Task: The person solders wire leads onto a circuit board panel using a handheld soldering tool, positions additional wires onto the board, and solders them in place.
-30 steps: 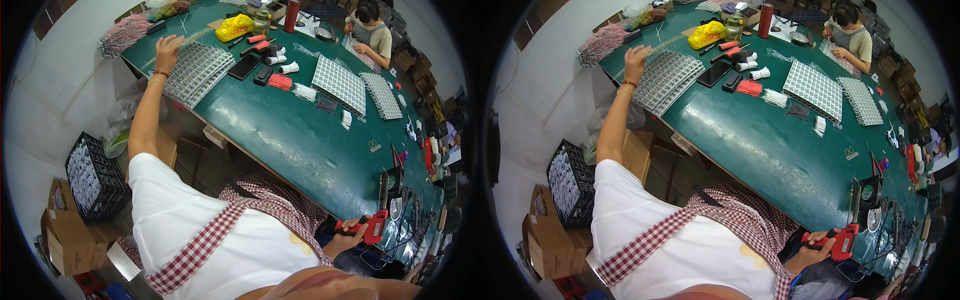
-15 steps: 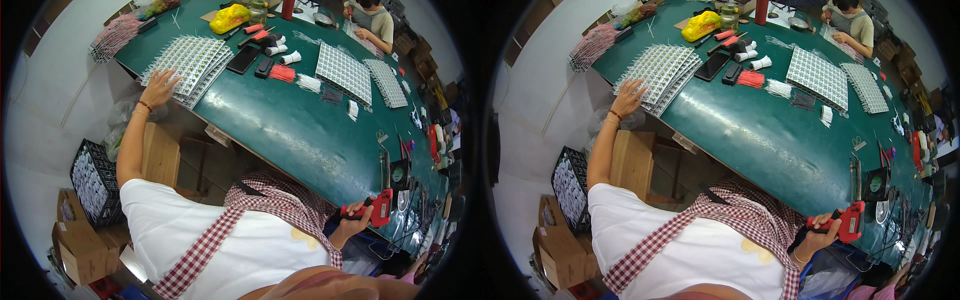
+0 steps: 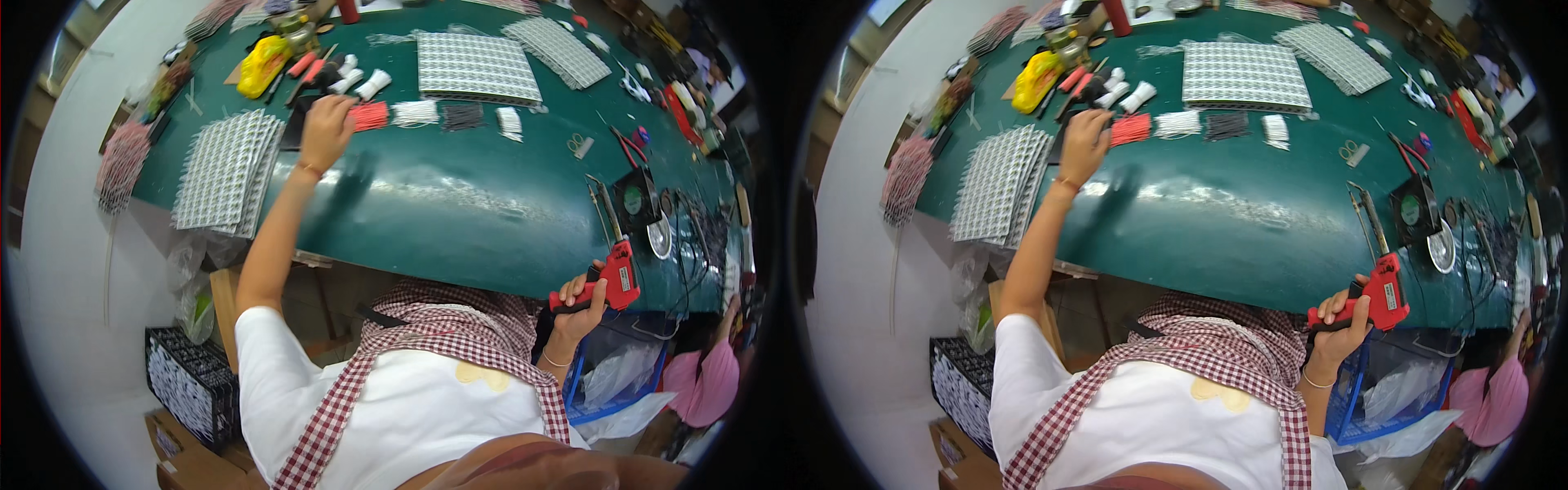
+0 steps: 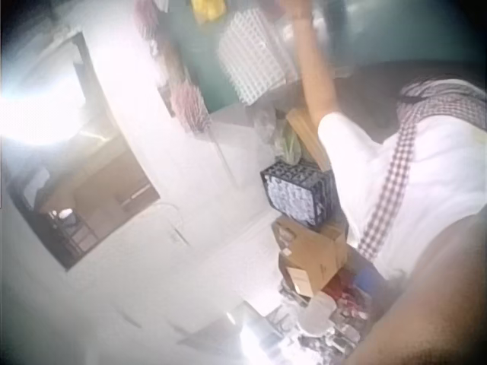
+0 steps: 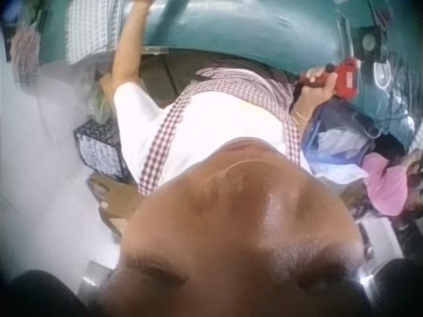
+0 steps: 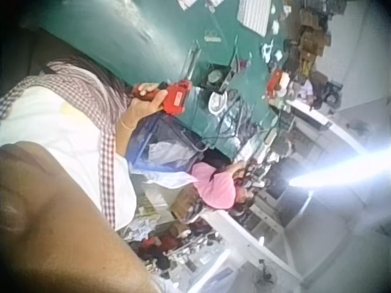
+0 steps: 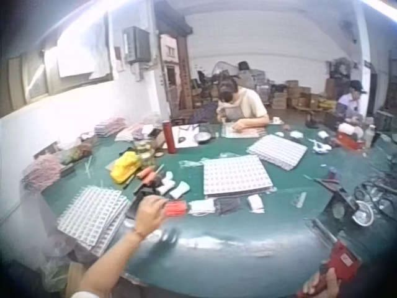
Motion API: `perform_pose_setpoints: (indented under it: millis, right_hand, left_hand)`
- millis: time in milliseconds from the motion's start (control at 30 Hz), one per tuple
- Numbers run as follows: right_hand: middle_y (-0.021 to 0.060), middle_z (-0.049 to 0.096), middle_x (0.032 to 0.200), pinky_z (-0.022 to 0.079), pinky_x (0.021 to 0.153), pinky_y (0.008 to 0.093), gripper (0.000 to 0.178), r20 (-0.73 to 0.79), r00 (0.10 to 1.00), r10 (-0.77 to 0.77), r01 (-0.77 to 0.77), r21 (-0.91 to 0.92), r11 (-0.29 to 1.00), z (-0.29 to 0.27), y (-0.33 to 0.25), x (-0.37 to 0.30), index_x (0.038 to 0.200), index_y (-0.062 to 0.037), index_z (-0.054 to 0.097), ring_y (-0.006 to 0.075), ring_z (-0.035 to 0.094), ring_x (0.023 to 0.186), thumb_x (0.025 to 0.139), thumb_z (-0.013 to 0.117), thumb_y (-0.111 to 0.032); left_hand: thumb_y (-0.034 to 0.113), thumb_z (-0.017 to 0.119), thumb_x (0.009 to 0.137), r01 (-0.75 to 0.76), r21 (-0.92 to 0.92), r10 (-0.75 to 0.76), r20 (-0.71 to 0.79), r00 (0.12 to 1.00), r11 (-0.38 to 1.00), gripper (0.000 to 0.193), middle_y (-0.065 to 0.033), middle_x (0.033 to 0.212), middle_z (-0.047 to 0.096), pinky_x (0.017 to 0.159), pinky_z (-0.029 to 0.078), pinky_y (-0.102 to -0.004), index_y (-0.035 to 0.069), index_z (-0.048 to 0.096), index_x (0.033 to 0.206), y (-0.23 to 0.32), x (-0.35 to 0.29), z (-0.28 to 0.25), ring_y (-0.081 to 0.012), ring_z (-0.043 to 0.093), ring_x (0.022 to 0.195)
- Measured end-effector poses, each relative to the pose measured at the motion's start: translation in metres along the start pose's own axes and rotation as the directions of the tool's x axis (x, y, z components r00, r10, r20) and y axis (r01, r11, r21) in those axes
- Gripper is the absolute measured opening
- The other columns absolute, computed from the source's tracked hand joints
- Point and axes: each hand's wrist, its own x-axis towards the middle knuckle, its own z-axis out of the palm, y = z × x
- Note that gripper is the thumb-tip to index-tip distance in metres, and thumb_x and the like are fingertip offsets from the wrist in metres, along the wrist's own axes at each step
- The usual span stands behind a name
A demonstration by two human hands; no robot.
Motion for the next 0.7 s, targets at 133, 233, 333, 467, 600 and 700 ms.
perform_pose_setpoints:
  millis: [133,233,333,467,600,700]
  right_hand:
    - [0.0056,0.048,0.065,0.041,0.046,0.0248,0.033,-0.053,0.997,-0.056,0.056,-0.002,0.998,-0.007,-0.015,-0.007,0.119,0.0014,0.046,0.0101,0.043,0.045,0.099,0.045,-0.026]
    - [0.0058,0.048,0.065,0.041,0.045,0.0246,0.033,-0.161,0.984,-0.073,0.067,-0.043,0.997,-0.024,-0.021,-0.018,0.118,0.0010,0.046,0.0102,0.042,0.045,0.099,0.045,-0.026]
    - [0.0056,0.048,0.065,0.040,0.044,0.0246,0.032,-0.239,0.967,-0.090,0.082,-0.044,0.996,-0.038,-0.025,-0.027,0.118,0.0003,0.046,0.0103,0.042,0.045,0.099,0.045,-0.026]
    - [0.0069,0.051,0.065,0.041,0.045,0.0253,0.032,-0.312,0.946,-0.094,0.092,-0.021,0.995,-0.051,-0.028,-0.029,0.118,0.0001,0.045,0.0108,0.043,0.045,0.100,0.045,-0.025]
    - [0.0068,0.051,0.065,0.041,0.045,0.0253,0.031,-0.271,0.957,-0.103,0.096,-0.041,0.995,-0.054,-0.030,-0.015,0.118,0.0004,0.045,0.0108,0.043,0.045,0.100,0.045,-0.025]
    - [0.0057,0.048,0.065,0.040,0.046,0.0244,0.033,-0.205,0.974,-0.097,0.091,-0.037,0.995,-0.047,-0.032,-0.004,0.119,0.0007,0.046,0.0103,0.042,0.046,0.099,0.044,-0.026]
  left_hand:
    - [0.023,0.060,0.085,0.142,-0.076,-0.142,0.010,0.990,0.987,0.037,-0.0193,0.112,0.058,0.091,0.044,-0.0445,0.000,0.057,0.114,0.019,0.083,0.136,-0.0369,0.055,0.104]
    - [0.046,0.059,0.085,0.616,0.153,-0.632,0.278,0.724,0.773,0.059,-0.0236,0.120,0.056,0.093,0.045,-0.0461,-0.002,0.055,0.120,0.020,0.138,0.194,-0.0398,0.055,0.110]
    - [0.053,0.067,0.077,0.738,0.284,-0.748,0.513,0.422,0.612,0.063,-0.0222,0.115,0.063,0.092,0.048,-0.0408,-0.001,0.067,0.108,-0.013,0.160,0.216,-0.0353,0.061,0.107]
    - [0.043,0.067,0.077,0.689,0.361,-0.731,0.576,0.366,0.629,0.041,-0.0152,0.103,0.069,0.083,0.053,-0.0396,0.006,0.073,0.095,-0.017,0.173,0.222,-0.0296,0.068,0.094]
    - [0.029,0.070,0.076,0.706,0.299,-0.748,0.448,0.489,0.641,0.034,-0.0164,0.102,0.069,0.079,0.053,-0.0404,0.001,0.071,0.096,-0.006,0.175,0.212,-0.0291,0.068,0.092]
    - [0.016,0.071,0.074,0.866,-0.462,-0.660,0.592,0.463,0.193,0.031,-0.0192,0.101,0.068,0.077,0.052,-0.0397,-0.006,0.068,0.096,-0.036,0.159,0.215,-0.0263,0.067,0.089]
